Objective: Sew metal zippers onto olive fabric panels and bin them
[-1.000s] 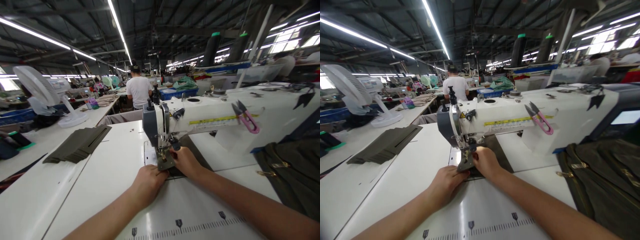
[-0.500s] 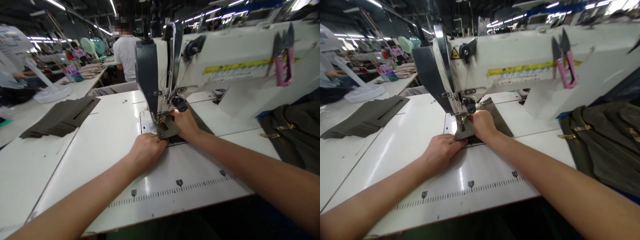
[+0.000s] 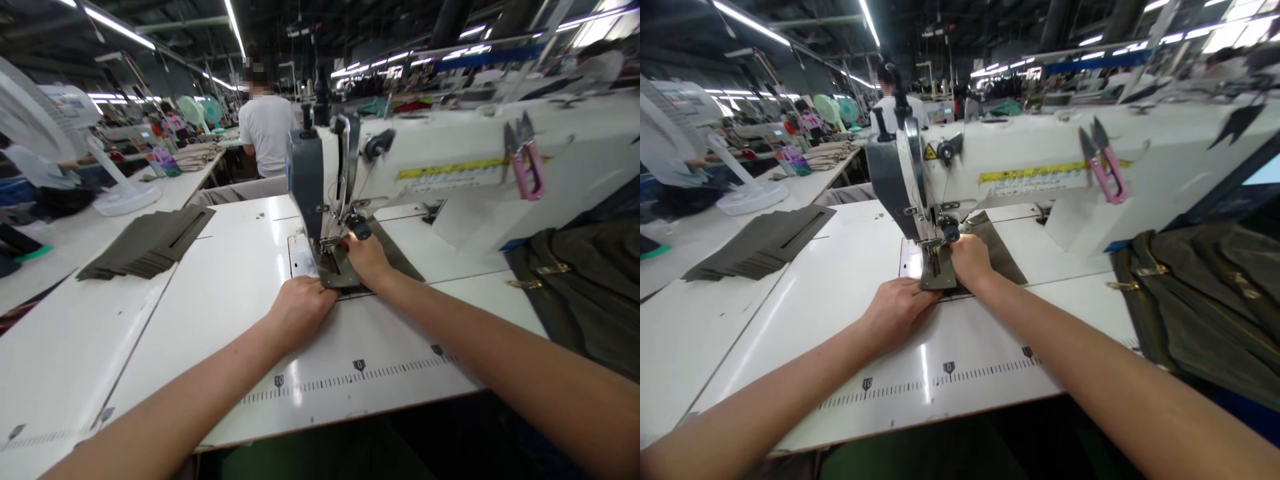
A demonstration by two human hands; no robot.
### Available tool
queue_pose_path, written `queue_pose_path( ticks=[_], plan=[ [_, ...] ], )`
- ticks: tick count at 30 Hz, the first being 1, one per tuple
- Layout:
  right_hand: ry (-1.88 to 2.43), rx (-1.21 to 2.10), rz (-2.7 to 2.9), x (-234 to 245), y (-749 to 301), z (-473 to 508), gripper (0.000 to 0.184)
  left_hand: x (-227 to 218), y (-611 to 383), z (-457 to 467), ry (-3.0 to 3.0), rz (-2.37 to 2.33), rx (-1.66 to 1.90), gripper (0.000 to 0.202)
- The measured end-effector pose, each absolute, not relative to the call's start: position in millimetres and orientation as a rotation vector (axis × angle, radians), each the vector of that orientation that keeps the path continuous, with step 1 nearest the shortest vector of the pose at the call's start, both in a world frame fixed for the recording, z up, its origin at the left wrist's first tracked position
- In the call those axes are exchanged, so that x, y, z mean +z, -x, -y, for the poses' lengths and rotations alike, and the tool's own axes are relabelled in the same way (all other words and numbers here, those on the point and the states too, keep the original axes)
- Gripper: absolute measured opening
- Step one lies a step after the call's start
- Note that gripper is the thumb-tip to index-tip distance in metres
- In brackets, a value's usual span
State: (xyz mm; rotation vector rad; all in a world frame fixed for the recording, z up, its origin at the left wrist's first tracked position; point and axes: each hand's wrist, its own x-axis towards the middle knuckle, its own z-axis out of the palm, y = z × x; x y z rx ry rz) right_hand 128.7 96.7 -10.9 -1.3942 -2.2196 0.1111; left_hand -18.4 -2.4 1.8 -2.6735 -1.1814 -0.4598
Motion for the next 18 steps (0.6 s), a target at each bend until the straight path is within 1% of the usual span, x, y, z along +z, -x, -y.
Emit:
queue_pose_path(
  ticks=[4,6,7,9,12,16,18],
  plan=[
    [1.248,0.104,2.273,-2,-147,-67,0.011,4,24,18,2.585,1.277,-0.68,0.02],
    [1.04,0.113,2.332,-5,-158,-50,0.011,4,27,22,2.503,1.365,-0.747,0.019],
    [0.905,0.119,2.354,-8,-163,-43,0.012,4,29,22,2.487,1.383,-0.756,0.022],
    [0.694,0.122,2.38,-15,-170,-33,0.02,3,32,20,2.55,1.323,-0.716,0.025],
    [0.608,0.117,2.395,-22,-173,-30,0.028,5,34,15,2.703,1.129,-0.572,0.023],
    [0.6,0.136,2.371,-20,-171,-35,0.028,9,35,11,2.734,1.02,-0.414,0.027],
    [0.595,0.137,2.362,-19,-171,-37,0.028,10,36,8,2.73,0.979,-0.392,0.028]
  ],
)
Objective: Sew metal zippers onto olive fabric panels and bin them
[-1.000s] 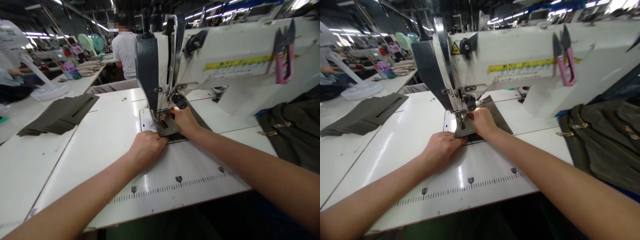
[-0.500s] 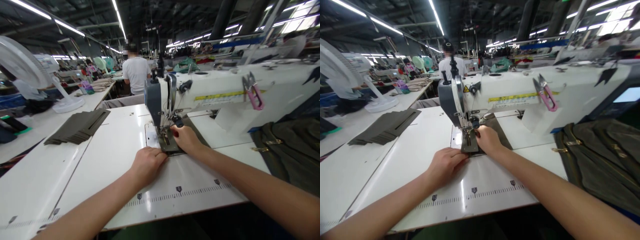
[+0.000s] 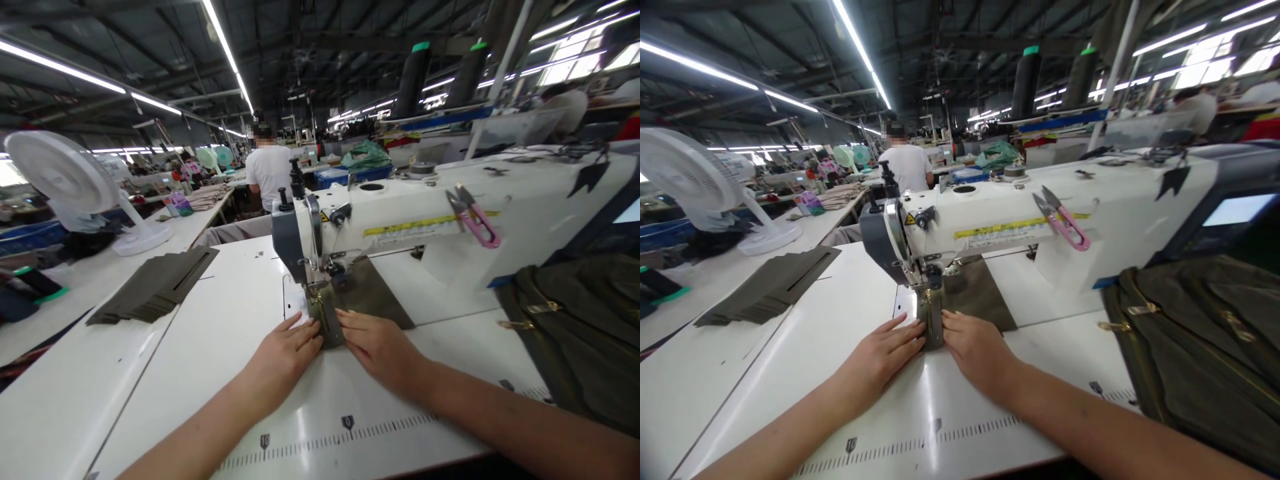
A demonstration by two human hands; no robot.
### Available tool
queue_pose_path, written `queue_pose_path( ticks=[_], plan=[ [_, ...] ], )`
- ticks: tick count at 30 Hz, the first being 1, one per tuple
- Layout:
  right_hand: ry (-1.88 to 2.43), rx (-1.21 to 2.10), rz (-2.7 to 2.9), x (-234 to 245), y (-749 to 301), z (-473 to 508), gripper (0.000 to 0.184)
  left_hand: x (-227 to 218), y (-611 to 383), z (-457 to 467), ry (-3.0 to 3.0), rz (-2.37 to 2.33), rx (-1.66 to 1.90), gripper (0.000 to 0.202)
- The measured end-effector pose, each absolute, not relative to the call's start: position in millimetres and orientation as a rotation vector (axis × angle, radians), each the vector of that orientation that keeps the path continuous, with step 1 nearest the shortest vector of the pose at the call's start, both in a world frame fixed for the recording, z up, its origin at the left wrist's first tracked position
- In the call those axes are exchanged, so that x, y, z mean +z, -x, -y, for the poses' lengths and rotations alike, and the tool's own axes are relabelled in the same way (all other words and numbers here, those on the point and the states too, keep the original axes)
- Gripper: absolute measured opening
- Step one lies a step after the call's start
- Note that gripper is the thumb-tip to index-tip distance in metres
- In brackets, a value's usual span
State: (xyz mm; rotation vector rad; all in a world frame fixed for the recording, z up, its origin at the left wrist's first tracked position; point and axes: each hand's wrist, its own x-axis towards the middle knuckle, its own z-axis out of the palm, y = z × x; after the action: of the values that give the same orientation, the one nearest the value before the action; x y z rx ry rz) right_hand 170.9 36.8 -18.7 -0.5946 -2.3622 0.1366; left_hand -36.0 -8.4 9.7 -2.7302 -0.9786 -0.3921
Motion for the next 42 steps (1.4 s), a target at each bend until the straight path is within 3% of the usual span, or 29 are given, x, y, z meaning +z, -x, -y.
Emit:
queue_pose_path(
  ticks=[11,22,42],
  plan=[
    [0.613,0.19,2.359,-17,-168,-52,0.028,18,37,-8,2.727,0.998,-0.374,0.029],
    [0.639,0.322,2.323,-14,-159,-71,0.028,-3,44,-32,2.692,0.969,-0.65,0.026],
    [0.724,0.202,2.315,-24,-150,-93,0.024,-2,38,-48,2.594,1.118,-0.719,0.021]
  ],
)
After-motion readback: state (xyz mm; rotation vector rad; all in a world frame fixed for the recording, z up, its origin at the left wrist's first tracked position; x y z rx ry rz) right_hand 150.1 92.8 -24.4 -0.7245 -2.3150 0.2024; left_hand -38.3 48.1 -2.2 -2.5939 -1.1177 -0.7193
